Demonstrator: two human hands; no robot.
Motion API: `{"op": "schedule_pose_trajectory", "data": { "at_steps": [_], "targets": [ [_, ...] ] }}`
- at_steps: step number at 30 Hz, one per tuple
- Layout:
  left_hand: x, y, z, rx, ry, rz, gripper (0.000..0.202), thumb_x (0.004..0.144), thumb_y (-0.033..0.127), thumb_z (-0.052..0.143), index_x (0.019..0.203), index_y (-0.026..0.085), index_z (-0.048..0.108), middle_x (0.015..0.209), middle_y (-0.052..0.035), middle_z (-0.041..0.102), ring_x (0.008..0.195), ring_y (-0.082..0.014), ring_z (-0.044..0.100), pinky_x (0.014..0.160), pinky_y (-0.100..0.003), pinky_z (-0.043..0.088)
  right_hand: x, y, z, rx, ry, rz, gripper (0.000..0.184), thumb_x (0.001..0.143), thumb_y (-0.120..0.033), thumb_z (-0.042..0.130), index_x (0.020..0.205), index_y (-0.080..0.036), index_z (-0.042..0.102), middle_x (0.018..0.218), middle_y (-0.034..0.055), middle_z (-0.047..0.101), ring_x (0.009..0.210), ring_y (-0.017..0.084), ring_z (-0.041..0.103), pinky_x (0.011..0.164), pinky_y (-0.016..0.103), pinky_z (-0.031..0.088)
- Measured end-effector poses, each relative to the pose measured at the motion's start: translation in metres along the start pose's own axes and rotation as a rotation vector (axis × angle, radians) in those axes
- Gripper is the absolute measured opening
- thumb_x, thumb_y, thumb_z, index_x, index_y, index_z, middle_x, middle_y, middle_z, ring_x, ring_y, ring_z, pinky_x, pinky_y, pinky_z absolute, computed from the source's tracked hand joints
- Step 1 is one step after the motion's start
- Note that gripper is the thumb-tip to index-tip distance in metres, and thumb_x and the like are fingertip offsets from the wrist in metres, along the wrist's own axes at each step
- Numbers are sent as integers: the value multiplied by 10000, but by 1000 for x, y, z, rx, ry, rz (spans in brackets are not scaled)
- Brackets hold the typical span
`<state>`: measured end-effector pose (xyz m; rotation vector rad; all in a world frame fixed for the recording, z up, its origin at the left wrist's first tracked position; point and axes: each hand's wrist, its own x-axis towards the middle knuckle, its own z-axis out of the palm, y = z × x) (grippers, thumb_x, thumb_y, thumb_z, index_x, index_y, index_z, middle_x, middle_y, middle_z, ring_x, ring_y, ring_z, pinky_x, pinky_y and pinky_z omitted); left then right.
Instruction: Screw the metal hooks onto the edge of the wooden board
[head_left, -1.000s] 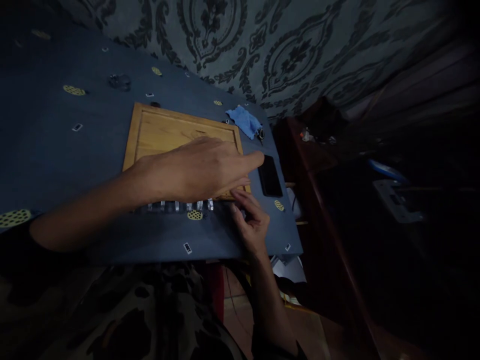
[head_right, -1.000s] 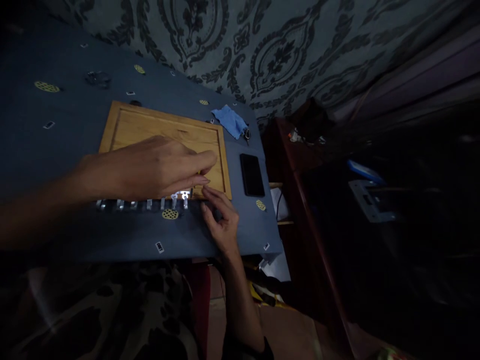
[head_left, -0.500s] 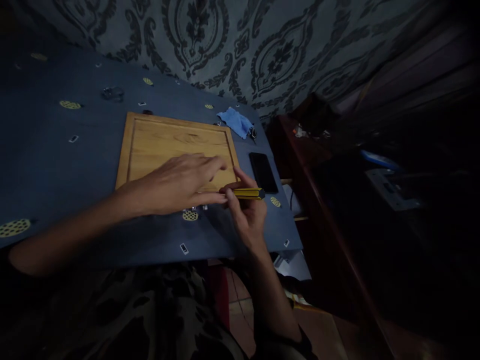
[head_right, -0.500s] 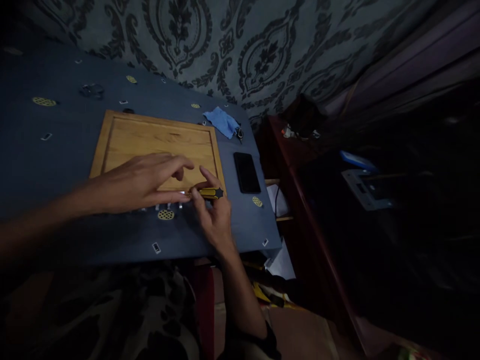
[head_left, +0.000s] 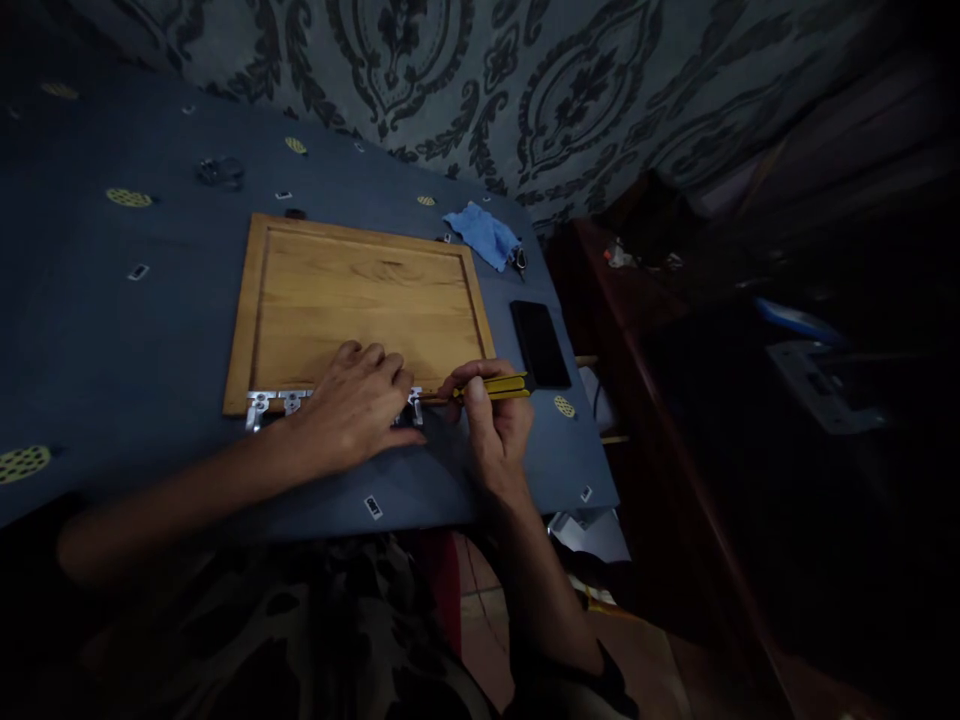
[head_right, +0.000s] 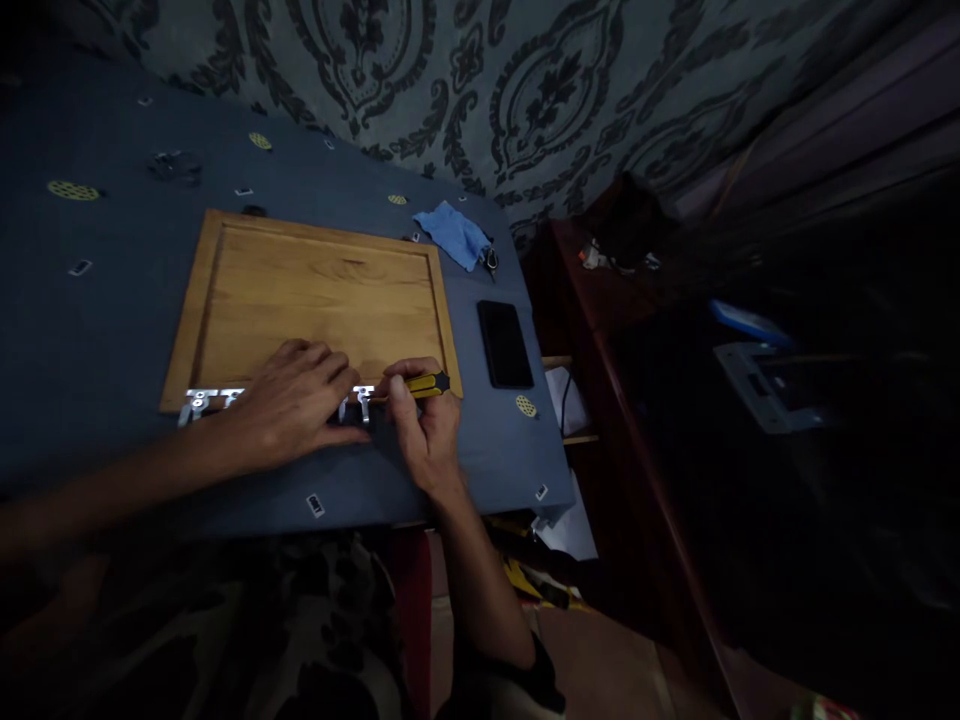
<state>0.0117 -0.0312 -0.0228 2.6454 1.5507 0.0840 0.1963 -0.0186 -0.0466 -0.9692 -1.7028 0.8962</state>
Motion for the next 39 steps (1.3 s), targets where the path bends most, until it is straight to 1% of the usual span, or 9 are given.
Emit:
{"op": "schedule_pose_trajectory", "data": {
  "at_steps": [9, 20, 23, 25, 27, 29, 33, 35, 39],
  "targets": [
    [-1, 2, 4, -33, 5, -10, 432, 965, 501, 625, 1113, 102, 700, 1094, -167, 697, 1082, -341, 615, 927, -471, 454, 4, -6, -6, -37, -89, -4, 214, 1055, -433, 518, 1046, -245, 621, 829, -11, 692, 669, 142, 625, 660, 310, 509],
    [-2, 0, 1, -100, -23, -5, 498, 960, 516, 626, 1173, 71, 693, 1130, -188, 685, 1099, -372, 609, 939, -509, 457, 15, -19, -11, -189, -176, 4, 164, 1016, -368, 575, 998, -235, 669, 908, 28, 746, 825, 184, 703, 787, 354, 564],
    [-3, 1, 2, -93, -24, -7, 536, 965, 549, 608, 1198, 72, 682, 1161, -195, 686, 1126, -376, 613, 956, -519, 463, 18, -21, -8, -198, -133, -38, 162, 983, -374, 612, 1064, -250, 679, 1033, 53, 745, 975, 227, 693, 899, 423, 562],
    [-4, 2, 3, -81, -12, -9, 530, 963, 559, 608, 1172, 78, 688, 1163, -196, 688, 1128, -375, 615, 953, -514, 466, 19, -23, -2, -104, -62, -38, 250, 980, -404, 613, 1189, -270, 645, 1123, 63, 726, 1027, 238, 682, 938, 449, 560],
    [-4, 2, 4, -65, -5, -14, 521, 954, 555, 626, 1161, 82, 692, 1157, -193, 691, 1128, -375, 615, 943, -505, 467, 19, -26, 8, 3, 40, -4, 265, 1007, -424, 568, 1226, -280, 609, 1089, 61, 711, 980, 226, 685, 908, 437, 571],
    [-5, 3, 4, -54, 3, -9, 505, 946, 541, 644, 1158, 85, 694, 1146, -190, 694, 1119, -372, 616, 923, -492, 469, 19, -27, 19, 86, 132, 4, 234, 1017, -433, 546, 1179, -272, 596, 930, 29, 670, 812, 186, 663, 786, 376, 574],
    [-4, 2, 5, -48, 15, -2, 447, 932, 511, 670, 1106, 100, 702, 1091, -178, 699, 1082, -356, 617, 882, -465, 468, 22, -27, 36, 184, 213, 9, 213, 1020, -467, 526, 993, -258, 554, 623, -63, 426, 505, 120, 455, 503, 268, 434],
    [-4, 2, 6, -54, 5, -8, 442, 935, 507, 669, 1100, 99, 702, 1090, -174, 695, 1099, -359, 615, 894, -470, 468, 26, -27, 41, 238, 228, -1, 272, 1012, -475, 546, 855, -256, 511, 582, -78, 346, 451, 102, 362, 449, 254, 362],
    [-4, 2, 4, -85, -29, -10, 421, 969, 472, 632, 1138, 92, 696, 1130, -175, 685, 1150, -367, 610, 941, -496, 471, 32, -27, 46, 289, 251, 19, 450, 985, -508, 599, 679, -248, 396, 555, -77, 303, 431, 89, 331, 427, 250, 326]
  ]
}}
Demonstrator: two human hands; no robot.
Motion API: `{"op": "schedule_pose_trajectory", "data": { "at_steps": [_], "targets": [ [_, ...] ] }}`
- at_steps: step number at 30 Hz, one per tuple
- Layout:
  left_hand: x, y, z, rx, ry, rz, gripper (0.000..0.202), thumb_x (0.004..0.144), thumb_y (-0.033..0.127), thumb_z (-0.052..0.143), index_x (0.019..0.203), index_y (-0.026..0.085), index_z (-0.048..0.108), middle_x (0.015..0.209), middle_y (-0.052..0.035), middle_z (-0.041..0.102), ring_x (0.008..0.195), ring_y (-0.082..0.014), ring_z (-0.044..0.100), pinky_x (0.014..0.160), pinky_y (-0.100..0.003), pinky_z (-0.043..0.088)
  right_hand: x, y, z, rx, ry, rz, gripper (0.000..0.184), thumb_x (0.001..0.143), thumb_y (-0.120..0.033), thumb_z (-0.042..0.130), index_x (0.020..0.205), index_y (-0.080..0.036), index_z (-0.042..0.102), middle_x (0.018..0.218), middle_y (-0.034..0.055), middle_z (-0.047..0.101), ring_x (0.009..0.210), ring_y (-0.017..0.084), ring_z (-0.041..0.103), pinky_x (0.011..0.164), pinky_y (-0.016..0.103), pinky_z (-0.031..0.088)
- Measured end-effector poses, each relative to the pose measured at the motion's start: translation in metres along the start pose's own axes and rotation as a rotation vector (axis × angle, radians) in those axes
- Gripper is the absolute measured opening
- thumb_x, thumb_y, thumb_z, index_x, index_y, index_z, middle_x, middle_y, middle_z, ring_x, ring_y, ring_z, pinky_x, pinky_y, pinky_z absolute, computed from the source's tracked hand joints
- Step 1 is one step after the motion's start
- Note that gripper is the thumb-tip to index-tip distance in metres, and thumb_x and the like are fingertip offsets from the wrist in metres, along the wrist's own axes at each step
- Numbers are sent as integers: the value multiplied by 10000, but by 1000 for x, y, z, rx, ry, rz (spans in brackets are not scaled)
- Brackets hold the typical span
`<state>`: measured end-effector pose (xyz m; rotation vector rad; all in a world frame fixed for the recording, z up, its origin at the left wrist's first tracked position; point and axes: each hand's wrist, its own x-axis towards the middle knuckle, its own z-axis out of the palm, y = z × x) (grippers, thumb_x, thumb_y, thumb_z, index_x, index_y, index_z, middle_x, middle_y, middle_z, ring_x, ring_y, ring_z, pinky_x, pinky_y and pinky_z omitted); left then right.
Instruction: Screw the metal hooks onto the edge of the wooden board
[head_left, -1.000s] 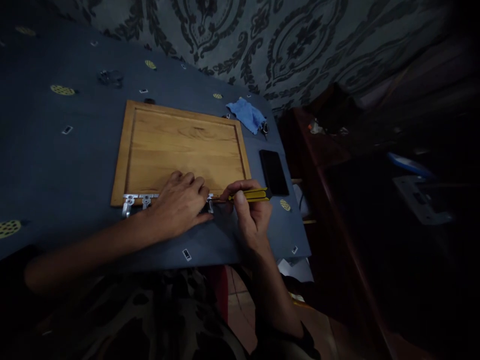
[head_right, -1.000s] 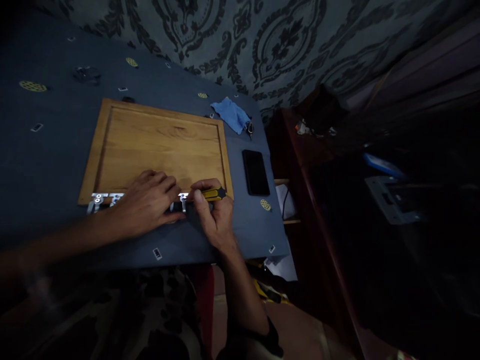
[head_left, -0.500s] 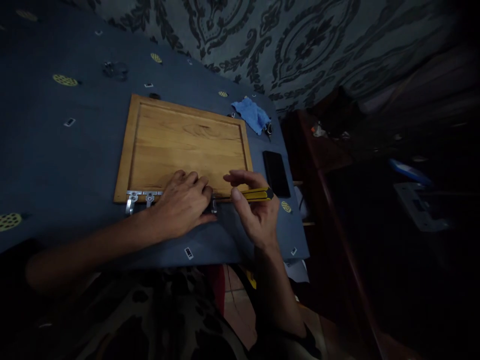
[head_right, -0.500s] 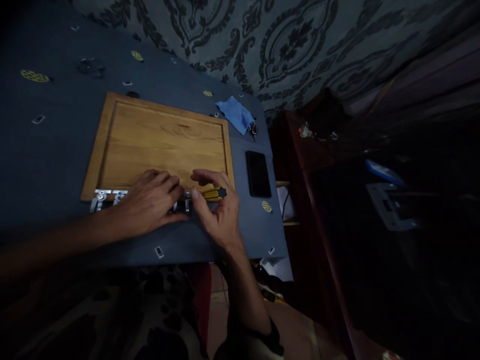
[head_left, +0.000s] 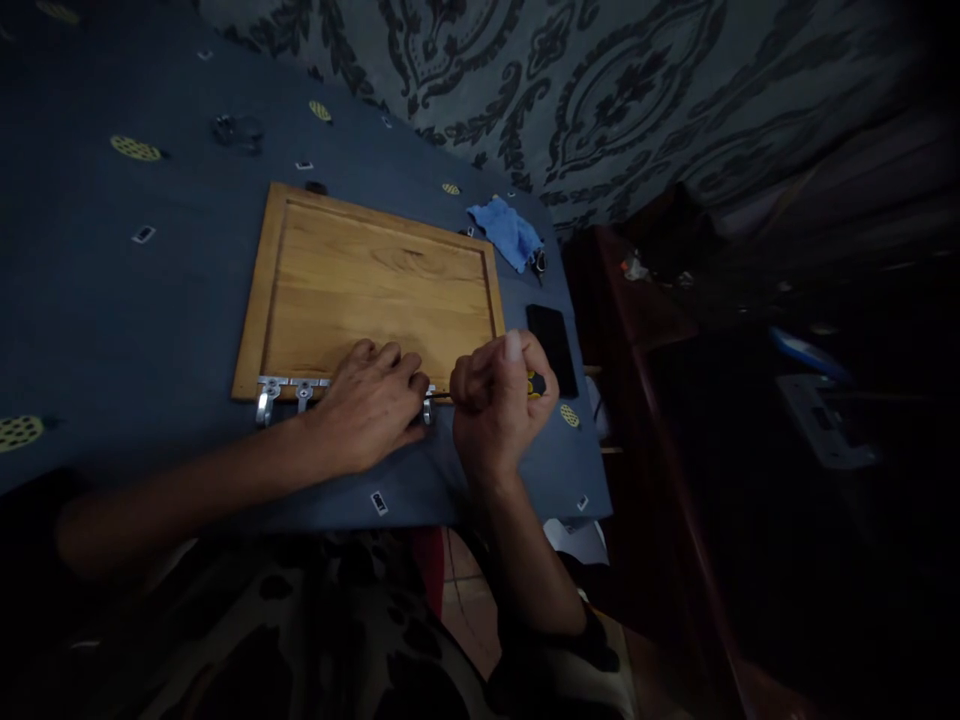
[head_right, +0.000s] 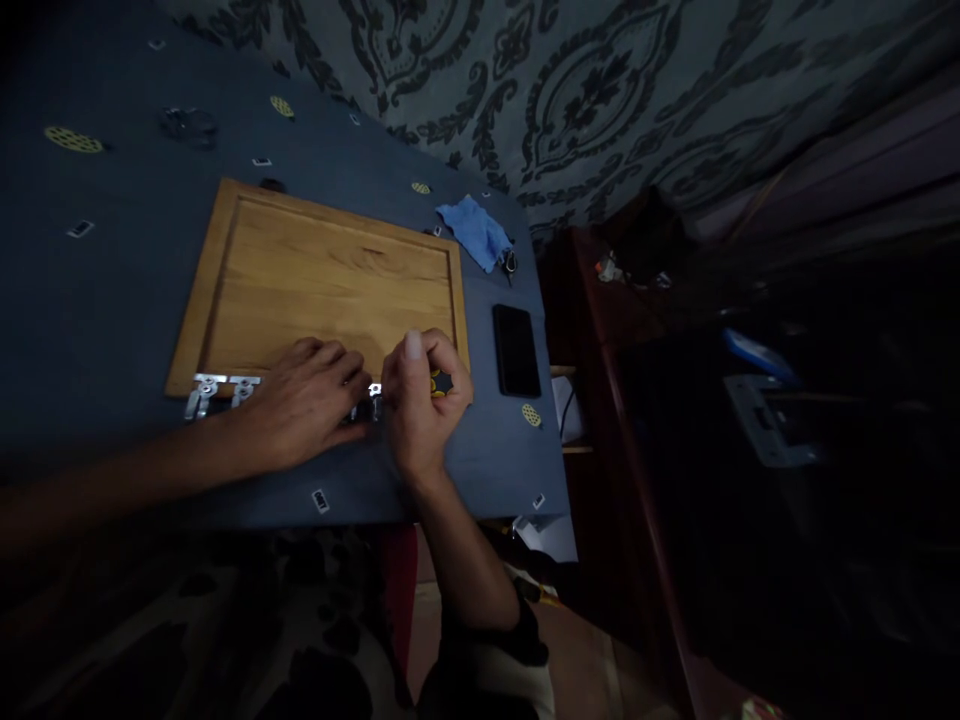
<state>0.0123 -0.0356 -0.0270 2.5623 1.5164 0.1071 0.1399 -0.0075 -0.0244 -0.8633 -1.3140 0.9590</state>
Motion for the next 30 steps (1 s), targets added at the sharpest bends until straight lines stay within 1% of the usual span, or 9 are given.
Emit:
{"op": "schedule_pose_trajectory", "data": {
  "at_steps": [4, 7, 14, 18, 22, 27, 30],
  "targets": [
    [0, 2, -2, -24, -39, -26, 394, 992, 433, 600, 1160, 88, 689, 1151, -173, 674, 1186, -374, 592, 975, -514, 458, 3, 0, 1, 11, 15, 37, 510, 953, -560, 628, 630, -235, 402, 552, -79, 329, 411, 67, 308, 397, 235, 300],
    [0, 4, -3, -33, -55, -36, 398, 997, 431, 591, 1164, 83, 687, 1157, -177, 666, 1199, -380, 586, 978, -518, 454, 4, 0, 1, 74, 12, 53, 510, 926, -539, 672, 611, -227, 417, 544, -87, 337, 396, 52, 274, 377, 222, 273],
    [0, 2, 1, -32, -13, -23, 439, 993, 468, 598, 1183, 81, 680, 1160, -178, 664, 1200, -388, 591, 977, -529, 456, 8, 0, -1, 76, -26, 78, 514, 904, -525, 697, 590, -225, 422, 516, -95, 318, 382, 49, 270, 366, 214, 250],
    [0, 2, 2, -24, -28, -23, 457, 993, 484, 592, 1192, 81, 675, 1167, -178, 658, 1203, -388, 588, 986, -532, 454, 9, 1, -3, 94, -56, 80, 499, 913, -489, 706, 589, -221, 436, 510, -96, 321, 387, 50, 284, 382, 215, 281],
    [1, 3, 0, -25, -45, -27, 470, 997, 491, 582, 1204, 79, 669, 1177, -180, 654, 1207, -390, 585, 980, -531, 453, 9, 0, -3, 108, -59, 90, 483, 916, -464, 708, 589, -220, 450, 509, -97, 324, 383, 49, 274, 378, 213, 281],
    [2, 6, -1, -45, -53, -72, 510, 963, 526, 626, 1218, 85, 659, 1179, -171, 659, 1201, -393, 578, 957, -527, 454, 9, 1, -3, 92, -47, 79, 489, 907, -499, 700, 591, -223, 449, 508, -95, 326, 386, 51, 265, 377, 215, 282],
    [4, 9, -1, -71, -53, -114, 490, 949, 516, 650, 1211, 102, 663, 1164, -155, 665, 1199, -387, 575, 957, -523, 454, 8, 3, -4, 80, -62, 75, 500, 906, -528, 689, 597, -228, 437, 512, -95, 328, 392, 55, 266, 387, 222, 296]
  ]
}}
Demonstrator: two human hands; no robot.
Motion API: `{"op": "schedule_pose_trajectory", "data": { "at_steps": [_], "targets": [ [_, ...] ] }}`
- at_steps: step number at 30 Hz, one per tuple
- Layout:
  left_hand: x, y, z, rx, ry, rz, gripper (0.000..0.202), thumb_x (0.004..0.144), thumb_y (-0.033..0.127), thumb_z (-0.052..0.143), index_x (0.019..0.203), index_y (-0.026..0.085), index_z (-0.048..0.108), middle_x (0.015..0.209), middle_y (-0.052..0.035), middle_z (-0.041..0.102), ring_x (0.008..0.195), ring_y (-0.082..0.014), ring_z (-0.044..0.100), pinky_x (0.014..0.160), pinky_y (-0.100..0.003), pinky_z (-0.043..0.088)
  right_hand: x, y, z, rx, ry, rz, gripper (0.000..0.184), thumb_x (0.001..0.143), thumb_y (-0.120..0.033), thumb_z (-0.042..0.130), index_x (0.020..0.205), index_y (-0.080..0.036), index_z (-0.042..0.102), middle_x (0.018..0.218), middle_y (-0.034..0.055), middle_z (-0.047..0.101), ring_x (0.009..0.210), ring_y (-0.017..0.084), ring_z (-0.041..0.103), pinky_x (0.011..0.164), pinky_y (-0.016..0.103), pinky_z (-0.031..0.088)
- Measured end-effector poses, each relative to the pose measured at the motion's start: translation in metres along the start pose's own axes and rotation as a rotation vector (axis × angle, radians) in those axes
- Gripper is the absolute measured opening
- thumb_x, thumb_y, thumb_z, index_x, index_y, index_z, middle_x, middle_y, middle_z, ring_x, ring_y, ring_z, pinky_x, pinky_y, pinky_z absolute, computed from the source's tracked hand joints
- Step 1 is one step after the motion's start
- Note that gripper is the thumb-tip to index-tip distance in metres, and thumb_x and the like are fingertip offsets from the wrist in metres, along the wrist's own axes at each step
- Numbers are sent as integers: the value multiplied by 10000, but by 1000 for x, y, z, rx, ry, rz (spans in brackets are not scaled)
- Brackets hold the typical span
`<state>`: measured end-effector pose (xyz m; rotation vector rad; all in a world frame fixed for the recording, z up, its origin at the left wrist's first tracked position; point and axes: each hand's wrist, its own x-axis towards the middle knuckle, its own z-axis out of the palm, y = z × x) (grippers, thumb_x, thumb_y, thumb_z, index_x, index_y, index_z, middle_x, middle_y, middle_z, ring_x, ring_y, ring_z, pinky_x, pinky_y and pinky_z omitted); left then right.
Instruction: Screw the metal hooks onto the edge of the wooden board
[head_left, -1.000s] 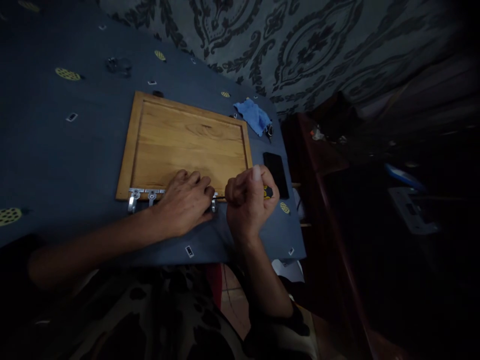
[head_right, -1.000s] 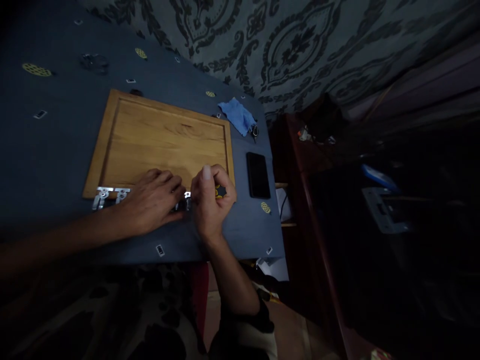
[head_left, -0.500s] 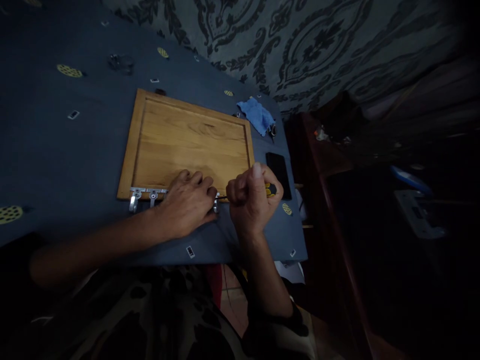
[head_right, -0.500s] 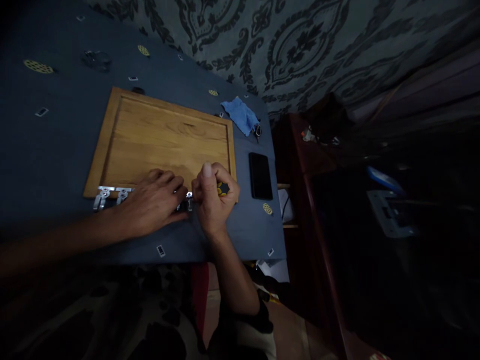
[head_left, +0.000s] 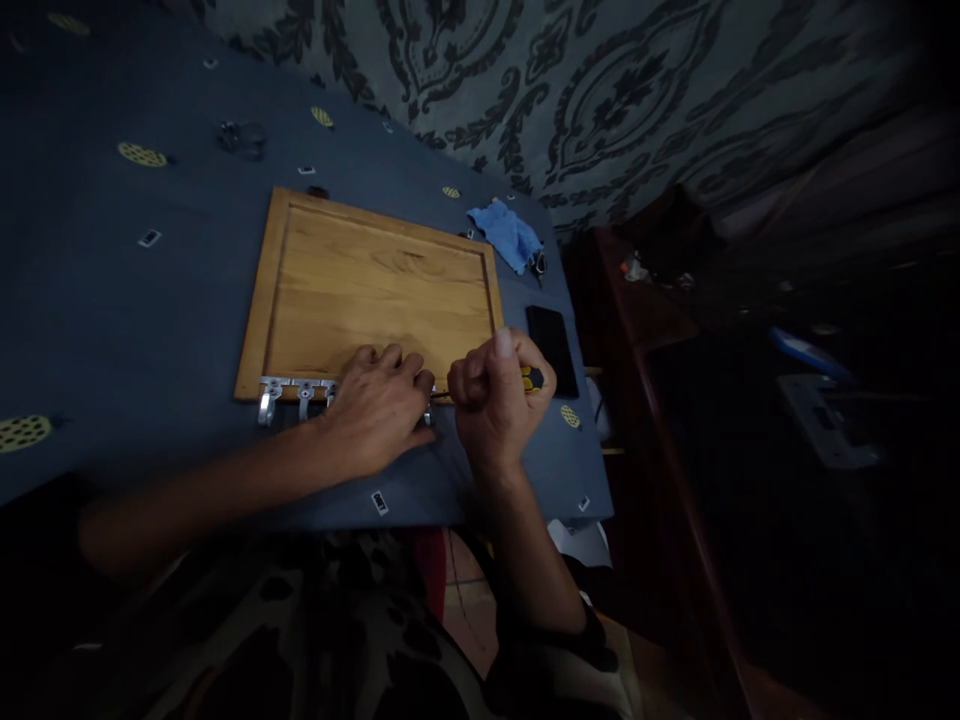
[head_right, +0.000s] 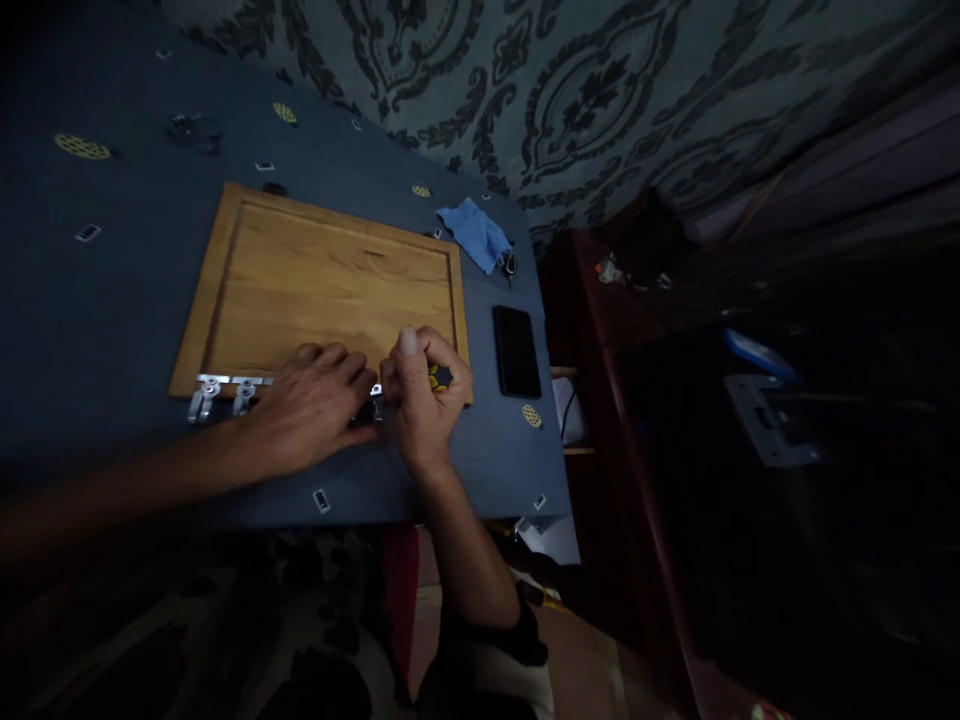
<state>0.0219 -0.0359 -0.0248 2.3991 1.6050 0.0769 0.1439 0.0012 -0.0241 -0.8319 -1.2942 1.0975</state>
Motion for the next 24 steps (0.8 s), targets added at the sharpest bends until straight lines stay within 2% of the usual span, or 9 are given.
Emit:
{"op": "schedule_pose_trajectory", "data": {
  "at_steps": [4, 11, 19, 24],
  "targets": [
    [1, 2, -1, -12, -15, -6, 419, 968, 450, 637, 1203, 105, 667, 1180, -148, 668, 1217, -382, 573, 968, -524, 460, 0, 2, -2, 4, -18, 5, 488, 912, -538, 681, 608, -228, 456, 515, -93, 342, 395, 56, 280, 398, 232, 294],
    [1, 2, -2, -24, -20, -7, 382, 978, 424, 621, 1191, 111, 669, 1190, -140, 675, 1223, -373, 574, 990, -534, 462, 0, 2, -2, 88, -29, -10, 442, 936, -446, 696, 613, -216, 500, 533, -89, 376, 402, 51, 285, 411, 235, 284],
    [2, 0, 0, -28, -3, 0, 401, 973, 432, 626, 1210, 112, 665, 1204, -142, 675, 1207, -363, 569, 985, -515, 442, 1, 1, -5, 32, -66, 39, 496, 888, -569, 707, 606, -219, 496, 509, -94, 369, 389, 52, 284, 405, 236, 284],
    [1, -1, 0, -30, 1, 8, 396, 969, 427, 634, 1201, 108, 669, 1190, -137, 684, 1183, -355, 576, 957, -493, 441, 2, 1, -6, 51, -86, 34, 481, 907, -533, 709, 609, -215, 507, 503, -96, 366, 392, 53, 292, 413, 233, 284]
  ]
}}
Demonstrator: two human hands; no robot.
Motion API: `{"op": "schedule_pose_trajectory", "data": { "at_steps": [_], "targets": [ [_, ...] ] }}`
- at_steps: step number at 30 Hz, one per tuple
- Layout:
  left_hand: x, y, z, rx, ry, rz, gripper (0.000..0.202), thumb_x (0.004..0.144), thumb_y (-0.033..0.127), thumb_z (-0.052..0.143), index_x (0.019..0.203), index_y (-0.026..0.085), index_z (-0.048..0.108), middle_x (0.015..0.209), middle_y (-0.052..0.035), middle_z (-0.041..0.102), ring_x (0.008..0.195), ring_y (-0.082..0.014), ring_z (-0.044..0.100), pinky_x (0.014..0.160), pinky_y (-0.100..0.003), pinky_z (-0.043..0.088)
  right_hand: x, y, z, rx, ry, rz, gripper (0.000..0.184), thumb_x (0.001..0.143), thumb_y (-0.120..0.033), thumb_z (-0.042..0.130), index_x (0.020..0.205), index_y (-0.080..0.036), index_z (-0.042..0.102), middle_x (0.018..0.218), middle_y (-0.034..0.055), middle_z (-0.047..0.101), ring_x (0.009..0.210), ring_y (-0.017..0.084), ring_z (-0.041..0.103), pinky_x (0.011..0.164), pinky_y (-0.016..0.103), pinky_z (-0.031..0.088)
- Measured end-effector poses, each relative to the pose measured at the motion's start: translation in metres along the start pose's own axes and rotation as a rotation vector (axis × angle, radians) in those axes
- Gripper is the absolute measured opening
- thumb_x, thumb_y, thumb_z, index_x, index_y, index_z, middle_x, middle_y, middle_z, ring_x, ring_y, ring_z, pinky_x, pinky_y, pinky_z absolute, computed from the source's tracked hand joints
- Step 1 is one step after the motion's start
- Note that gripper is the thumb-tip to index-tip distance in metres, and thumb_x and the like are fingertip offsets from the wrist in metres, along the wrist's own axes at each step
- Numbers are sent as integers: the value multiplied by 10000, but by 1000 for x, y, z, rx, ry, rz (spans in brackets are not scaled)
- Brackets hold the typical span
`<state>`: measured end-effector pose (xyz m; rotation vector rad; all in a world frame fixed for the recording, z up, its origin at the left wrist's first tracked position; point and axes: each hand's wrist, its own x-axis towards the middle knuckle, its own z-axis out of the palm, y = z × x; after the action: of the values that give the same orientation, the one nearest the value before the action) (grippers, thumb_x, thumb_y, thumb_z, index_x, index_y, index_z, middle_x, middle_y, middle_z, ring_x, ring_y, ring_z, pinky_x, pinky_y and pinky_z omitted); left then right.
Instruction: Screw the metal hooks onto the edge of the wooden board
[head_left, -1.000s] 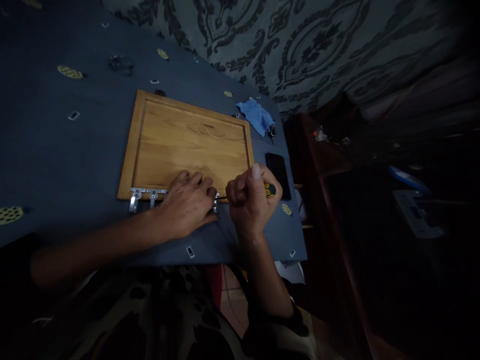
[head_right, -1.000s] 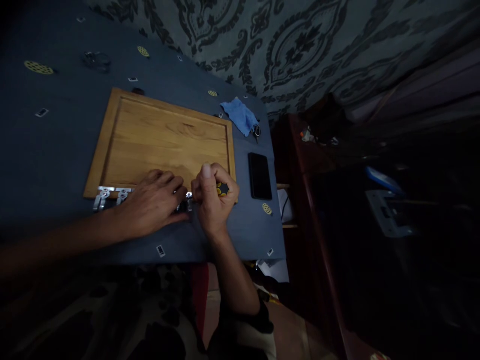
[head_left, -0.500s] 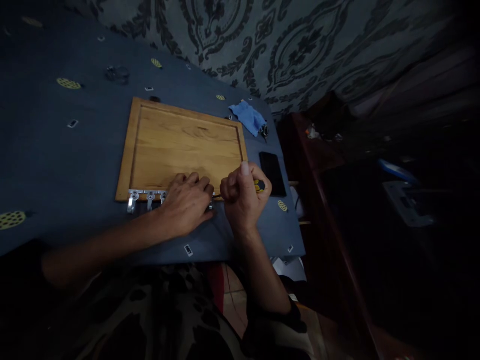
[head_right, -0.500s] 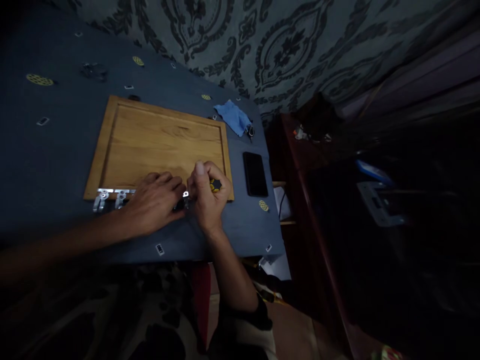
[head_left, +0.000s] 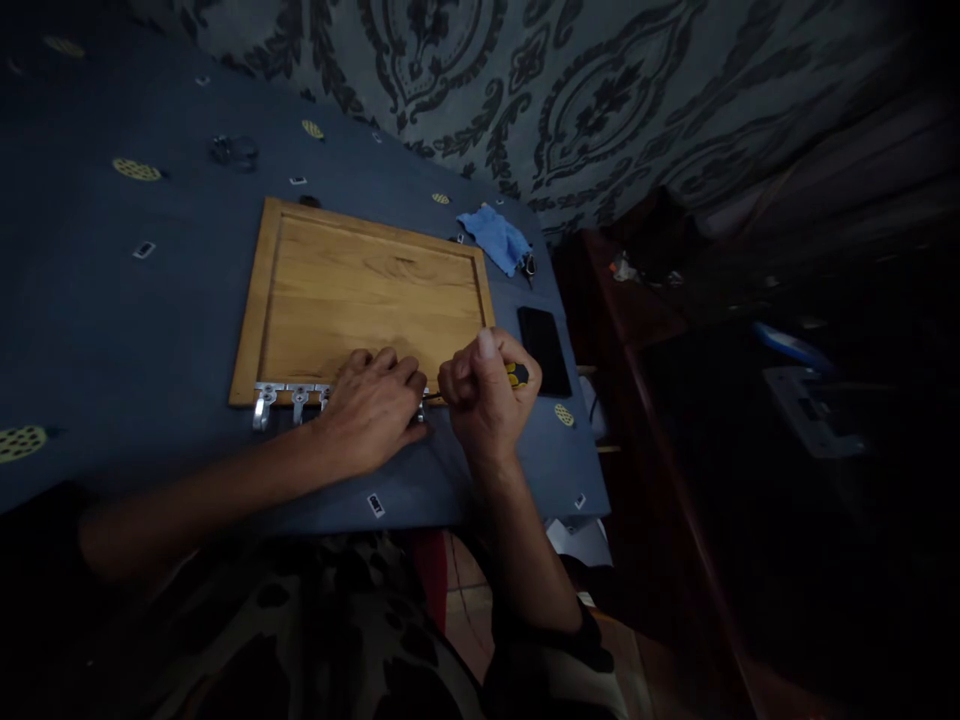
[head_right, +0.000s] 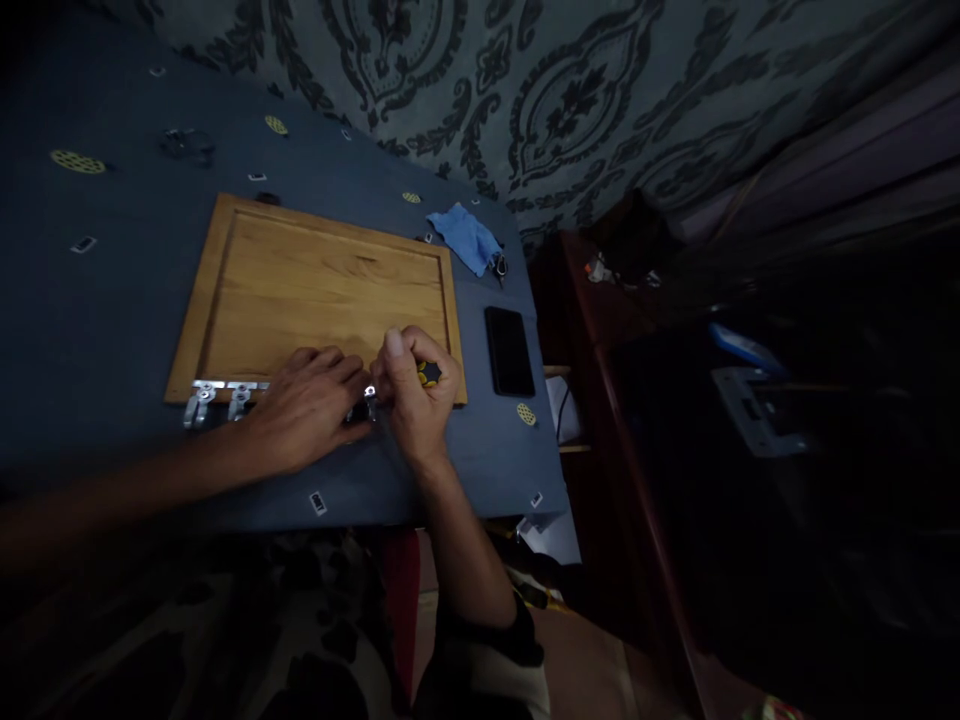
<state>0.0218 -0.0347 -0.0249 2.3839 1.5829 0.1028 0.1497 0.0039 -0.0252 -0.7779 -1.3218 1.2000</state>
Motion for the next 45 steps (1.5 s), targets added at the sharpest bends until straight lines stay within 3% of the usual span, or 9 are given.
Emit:
{"op": "schedule_pose_trajectory", "data": {
  "at_steps": [8, 13, 20, 25, 32, 38, 45],
  "targets": [
    [0, -1, 5, 17, 50, 8, 375, 951, 430, 660, 1156, 117, 672, 1141, -131, 689, 1152, -349, 583, 913, -467, 428, -4, 2, 4, 48, 70, -39, 463, 915, -474, 724, 611, -213, 492, 523, -93, 391, 397, 47, 283, 399, 217, 281],
    [1, -1, 4, 6, 53, 1, 341, 946, 411, 673, 1139, 129, 673, 1151, -128, 692, 1156, -339, 580, 926, -459, 423, -2, 1, 7, -8, 104, -20, 515, 891, -554, 708, 599, -224, 440, 506, -101, 336, 382, 46, 255, 371, 213, 254],
    [-1, -2, 5, 0, 67, 9, 359, 947, 423, 679, 1142, 122, 667, 1161, -127, 680, 1175, -356, 585, 936, -481, 441, 0, -19, 9, -28, 196, -108, 502, 895, -531, 710, 602, -228, 437, 499, -106, 301, 359, 38, 195, 347, 210, 218],
    [-1, -2, 6, 19, 75, 16, 350, 954, 430, 665, 1124, 124, 668, 1137, -127, 686, 1151, -348, 588, 907, -469, 442, -2, -22, 6, 18, 181, -113, 455, 904, -491, 715, 615, -231, 480, 462, -124, 223, 343, 40, 149, 340, 206, 192],
    [-1, -1, 8, 27, 95, 17, 336, 949, 433, 669, 1113, 140, 674, 1134, -120, 695, 1134, -333, 588, 889, -451, 432, -5, -14, 5, 10, 165, -48, 481, 900, -514, 712, 606, -231, 458, 456, -126, 224, 339, 38, 157, 341, 206, 189],
    [-1, 0, 4, 17, 36, 1, 371, 961, 430, 654, 1154, 113, 670, 1169, -138, 683, 1173, -358, 580, 921, -480, 434, -3, -11, 5, 28, 159, -52, 458, 902, -495, 706, 609, -228, 477, 451, -127, 234, 337, 37, 170, 344, 204, 182],
    [-2, -1, 1, 35, 45, 21, 433, 937, 489, 678, 1140, 107, 682, 1137, -146, 688, 1146, -355, 597, 918, -470, 464, -3, -16, -2, -2, 218, -108, 465, 900, -528, 700, 623, -232, 472, 455, -130, 228, 337, 41, 155, 342, 205, 188]
  ]
}}
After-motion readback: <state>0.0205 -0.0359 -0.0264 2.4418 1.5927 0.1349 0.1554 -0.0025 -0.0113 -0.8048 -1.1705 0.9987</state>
